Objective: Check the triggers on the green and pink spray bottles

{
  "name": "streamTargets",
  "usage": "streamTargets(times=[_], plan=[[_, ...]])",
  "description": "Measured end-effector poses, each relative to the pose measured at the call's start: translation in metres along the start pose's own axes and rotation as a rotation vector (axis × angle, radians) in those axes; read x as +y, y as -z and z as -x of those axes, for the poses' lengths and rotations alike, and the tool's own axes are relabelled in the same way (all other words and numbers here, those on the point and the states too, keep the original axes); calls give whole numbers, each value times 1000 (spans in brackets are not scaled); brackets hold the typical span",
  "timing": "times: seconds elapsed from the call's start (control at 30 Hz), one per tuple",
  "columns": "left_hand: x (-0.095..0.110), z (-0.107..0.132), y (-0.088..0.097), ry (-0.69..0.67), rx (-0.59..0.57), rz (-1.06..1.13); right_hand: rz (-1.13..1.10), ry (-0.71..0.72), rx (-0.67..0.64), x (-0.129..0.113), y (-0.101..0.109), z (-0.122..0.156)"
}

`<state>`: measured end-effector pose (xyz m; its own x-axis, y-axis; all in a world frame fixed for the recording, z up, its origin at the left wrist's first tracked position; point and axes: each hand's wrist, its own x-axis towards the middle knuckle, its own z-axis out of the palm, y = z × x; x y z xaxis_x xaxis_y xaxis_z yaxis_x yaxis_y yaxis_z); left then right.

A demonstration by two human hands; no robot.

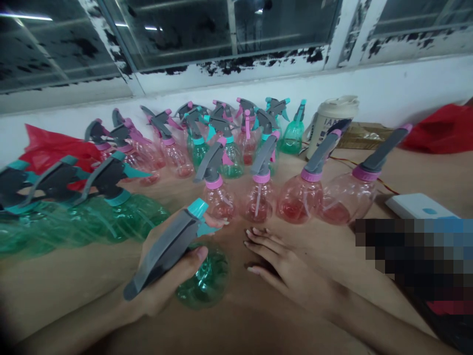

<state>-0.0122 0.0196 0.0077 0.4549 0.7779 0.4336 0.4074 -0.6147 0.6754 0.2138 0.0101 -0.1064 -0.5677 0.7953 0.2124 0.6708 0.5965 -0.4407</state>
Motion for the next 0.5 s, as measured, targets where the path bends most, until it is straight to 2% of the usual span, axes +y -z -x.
streamTargets(times=[0.13,0.5], plan=[[0,-1,1,28,-37,30,0,-2,-2,0,0,0],[-2,2,-1,-1,-29,48,-5,10,3,1,0,0]])
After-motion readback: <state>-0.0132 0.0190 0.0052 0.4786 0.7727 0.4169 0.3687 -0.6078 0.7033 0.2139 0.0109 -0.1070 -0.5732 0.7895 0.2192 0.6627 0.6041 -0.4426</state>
